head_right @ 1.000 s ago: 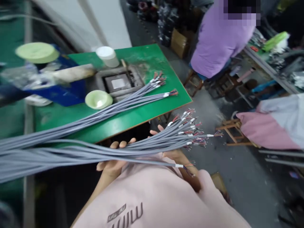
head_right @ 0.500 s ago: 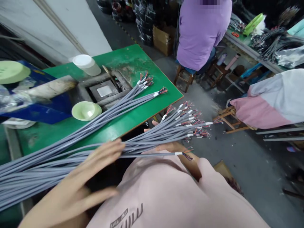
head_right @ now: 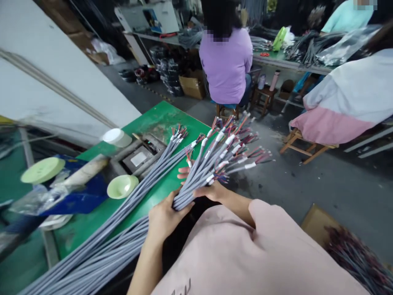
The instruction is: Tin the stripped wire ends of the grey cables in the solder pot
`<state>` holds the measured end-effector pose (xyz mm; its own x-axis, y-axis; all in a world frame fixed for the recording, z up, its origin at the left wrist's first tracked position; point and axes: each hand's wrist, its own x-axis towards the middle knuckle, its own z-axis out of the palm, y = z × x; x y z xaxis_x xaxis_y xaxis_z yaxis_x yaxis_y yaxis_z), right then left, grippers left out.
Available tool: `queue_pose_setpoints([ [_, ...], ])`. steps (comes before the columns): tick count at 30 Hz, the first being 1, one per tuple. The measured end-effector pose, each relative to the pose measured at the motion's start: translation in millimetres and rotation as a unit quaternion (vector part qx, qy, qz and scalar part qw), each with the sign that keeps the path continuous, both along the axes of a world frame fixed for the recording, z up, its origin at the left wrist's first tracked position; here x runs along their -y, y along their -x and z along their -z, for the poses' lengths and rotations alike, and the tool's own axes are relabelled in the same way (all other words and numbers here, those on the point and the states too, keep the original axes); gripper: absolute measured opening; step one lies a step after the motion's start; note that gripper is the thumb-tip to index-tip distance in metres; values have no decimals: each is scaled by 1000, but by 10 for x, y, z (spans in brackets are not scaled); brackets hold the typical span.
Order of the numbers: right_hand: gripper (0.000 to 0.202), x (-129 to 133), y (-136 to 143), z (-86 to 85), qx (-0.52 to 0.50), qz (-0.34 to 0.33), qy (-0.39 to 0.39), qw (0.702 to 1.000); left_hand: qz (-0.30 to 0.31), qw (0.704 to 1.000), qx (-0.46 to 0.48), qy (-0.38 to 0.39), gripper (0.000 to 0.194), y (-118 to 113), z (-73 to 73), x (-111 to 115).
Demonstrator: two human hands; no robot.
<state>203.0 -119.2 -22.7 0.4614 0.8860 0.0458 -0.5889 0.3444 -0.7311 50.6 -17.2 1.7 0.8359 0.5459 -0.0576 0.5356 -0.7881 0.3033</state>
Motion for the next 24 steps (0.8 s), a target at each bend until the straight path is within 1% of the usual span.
queue_pose_setpoints([
  [2, 86, -79, 12, 28, -9, -12, -67, 998, -4, 1000, 10, -18, 49, -12, 22, 5],
  [3, 87, -100, 2, 43, -10, -22, -83, 996, -4, 1000, 15, -26, 47, -18, 37, 4],
  [7, 92, -90, -68, 96, 3, -52, -56, 997, -5, 999, 22, -45, 46, -21, 97, -7],
  [9, 87, -65, -82, 114, 9, -53, -49, 997, -3, 999, 17, -43, 45, -19, 116, -8],
  [12, 71, -48, -75, 153, 18, -54, -53, 997, 0, 999, 7, -37, 43, -23, 123, -1],
  [14, 64, -49, -66, 194, 16, -49, -58, 997, 2, 999, 0, -33, 43, -28, 123, 5],
  [16, 62, -51, -61, 240, 9, -41, -56, 998, 3, 1000, -8, -30, 44, -31, 126, 8],
  [20, 54, -41, -56, 309, 11, -53, -39, 998, 2, 1000, -14, -25, 45, -23, 154, 8],
  [24, 59, -24, -56, 328, 20, -54, -40, 998, 7, 1000, -13, -27, 45, -13, 191, 2],
])
